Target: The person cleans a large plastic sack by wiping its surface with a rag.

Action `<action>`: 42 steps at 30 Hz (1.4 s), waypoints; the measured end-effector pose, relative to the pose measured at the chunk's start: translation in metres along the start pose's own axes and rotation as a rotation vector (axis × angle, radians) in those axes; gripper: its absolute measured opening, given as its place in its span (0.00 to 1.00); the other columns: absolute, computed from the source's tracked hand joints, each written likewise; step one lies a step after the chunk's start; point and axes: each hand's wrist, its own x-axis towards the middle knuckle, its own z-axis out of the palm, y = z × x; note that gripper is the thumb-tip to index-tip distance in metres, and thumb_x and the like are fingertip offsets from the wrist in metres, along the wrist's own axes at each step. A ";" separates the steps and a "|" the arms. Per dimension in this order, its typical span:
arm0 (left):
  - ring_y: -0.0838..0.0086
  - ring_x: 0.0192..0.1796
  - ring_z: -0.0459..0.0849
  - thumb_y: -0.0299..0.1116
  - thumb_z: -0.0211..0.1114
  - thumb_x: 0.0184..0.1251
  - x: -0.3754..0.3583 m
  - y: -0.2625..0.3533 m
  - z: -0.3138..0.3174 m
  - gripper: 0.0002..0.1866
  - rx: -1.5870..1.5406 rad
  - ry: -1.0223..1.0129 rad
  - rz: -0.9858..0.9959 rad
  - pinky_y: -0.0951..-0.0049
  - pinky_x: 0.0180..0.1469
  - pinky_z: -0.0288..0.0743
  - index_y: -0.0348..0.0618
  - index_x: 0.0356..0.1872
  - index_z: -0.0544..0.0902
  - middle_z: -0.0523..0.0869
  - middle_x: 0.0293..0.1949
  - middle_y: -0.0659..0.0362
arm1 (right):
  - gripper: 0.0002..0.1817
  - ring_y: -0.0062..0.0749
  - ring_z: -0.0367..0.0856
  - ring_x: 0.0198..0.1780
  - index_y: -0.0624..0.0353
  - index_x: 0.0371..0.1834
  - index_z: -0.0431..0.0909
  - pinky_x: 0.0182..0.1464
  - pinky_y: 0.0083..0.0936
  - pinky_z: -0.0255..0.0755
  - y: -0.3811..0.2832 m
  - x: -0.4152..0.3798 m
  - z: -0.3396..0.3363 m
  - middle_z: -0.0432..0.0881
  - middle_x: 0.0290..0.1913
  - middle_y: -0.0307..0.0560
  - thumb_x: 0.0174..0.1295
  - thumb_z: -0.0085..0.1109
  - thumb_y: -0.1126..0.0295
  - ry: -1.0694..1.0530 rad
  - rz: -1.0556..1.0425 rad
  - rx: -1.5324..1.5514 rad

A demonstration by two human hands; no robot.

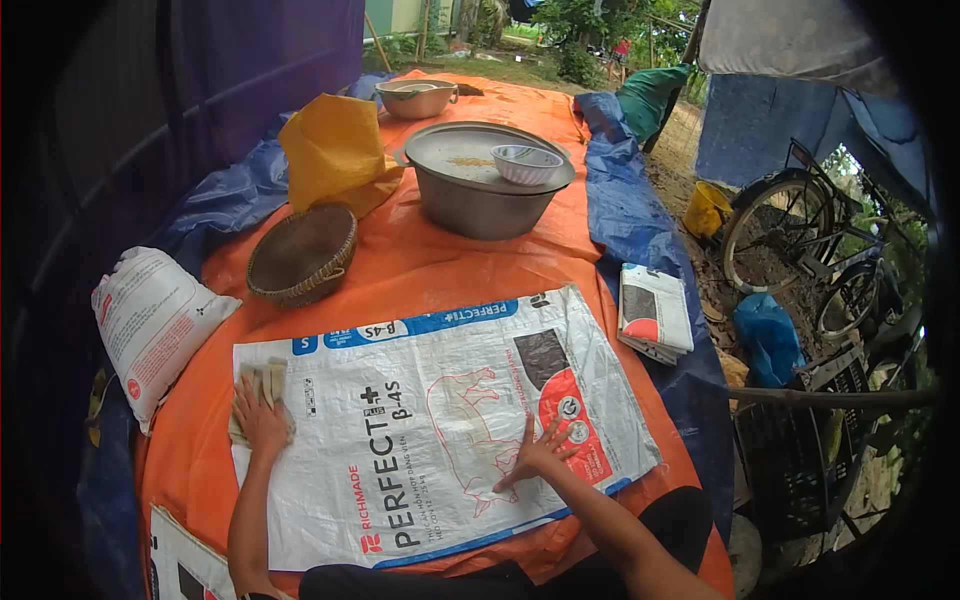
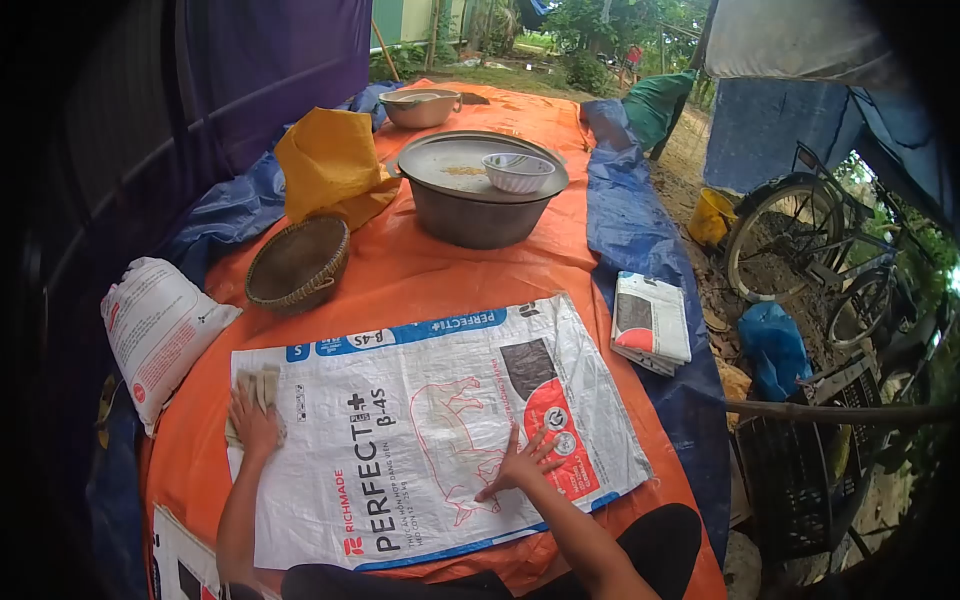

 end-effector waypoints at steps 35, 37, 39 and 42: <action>0.49 0.80 0.48 0.54 0.61 0.68 -0.157 0.149 -0.015 0.30 -0.367 -0.143 0.660 0.38 0.76 0.40 0.59 0.70 0.72 0.54 0.79 0.52 | 0.44 0.60 0.62 0.72 0.62 0.69 0.63 0.72 0.61 0.51 0.093 -0.019 0.077 0.64 0.70 0.65 0.54 0.71 0.50 0.851 -0.774 0.356; 0.50 0.80 0.47 0.58 0.58 0.69 -0.162 0.140 0.007 0.32 -0.304 -0.085 0.265 0.38 0.76 0.36 0.59 0.71 0.71 0.54 0.79 0.49 | 0.42 0.58 0.63 0.71 0.64 0.68 0.64 0.73 0.57 0.51 0.087 -0.032 0.065 0.65 0.69 0.65 0.55 0.70 0.53 1.006 -0.823 0.537; 0.49 0.80 0.45 0.57 0.58 0.69 -0.179 0.125 0.029 0.34 -0.268 -0.067 0.087 0.37 0.76 0.35 0.58 0.73 0.67 0.51 0.79 0.49 | 0.42 0.60 0.59 0.73 0.64 0.69 0.62 0.74 0.56 0.49 0.083 -0.046 0.063 0.62 0.70 0.65 0.55 0.70 0.54 1.023 -0.825 0.518; 0.50 0.80 0.45 0.59 0.57 0.69 -0.192 0.118 0.041 0.36 -0.188 0.014 -0.031 0.39 0.77 0.33 0.59 0.75 0.65 0.50 0.79 0.49 | 0.52 0.65 0.45 0.79 0.58 0.78 0.52 0.77 0.59 0.40 0.071 -0.057 0.061 0.49 0.78 0.66 0.54 0.70 0.49 0.925 -0.940 0.349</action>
